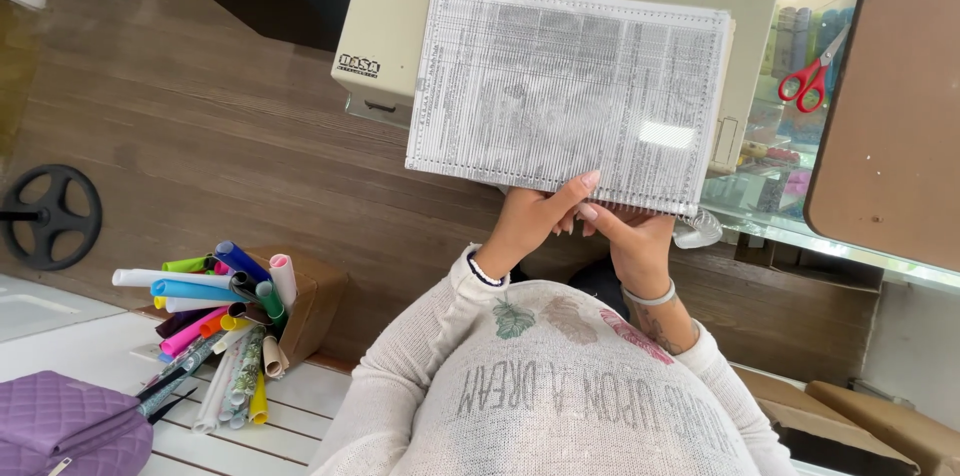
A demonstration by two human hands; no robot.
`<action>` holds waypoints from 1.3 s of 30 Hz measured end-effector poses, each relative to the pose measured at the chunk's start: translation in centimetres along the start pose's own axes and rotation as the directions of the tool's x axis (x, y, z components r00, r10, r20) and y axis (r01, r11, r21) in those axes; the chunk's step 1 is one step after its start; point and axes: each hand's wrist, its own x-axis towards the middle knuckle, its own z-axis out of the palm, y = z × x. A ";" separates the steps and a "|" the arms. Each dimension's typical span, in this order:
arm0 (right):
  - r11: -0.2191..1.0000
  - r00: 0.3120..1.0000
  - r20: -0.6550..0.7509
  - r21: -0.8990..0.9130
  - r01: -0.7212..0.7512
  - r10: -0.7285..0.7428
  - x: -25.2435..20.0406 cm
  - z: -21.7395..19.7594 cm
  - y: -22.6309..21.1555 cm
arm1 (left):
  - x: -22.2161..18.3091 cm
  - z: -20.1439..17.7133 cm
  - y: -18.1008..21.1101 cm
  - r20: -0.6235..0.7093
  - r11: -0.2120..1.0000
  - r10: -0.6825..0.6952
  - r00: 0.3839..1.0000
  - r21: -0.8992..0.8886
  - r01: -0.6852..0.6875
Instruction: Binding a stack of papers with a spiral coil to create a notebook
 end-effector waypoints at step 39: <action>0.906 0.981 -0.075 -0.376 -0.193 0.177 -0.1 -1.6 3.8 | 0.0 -3.2 0.4 -0.037 0.902 -0.386 0.922 0.195 0.385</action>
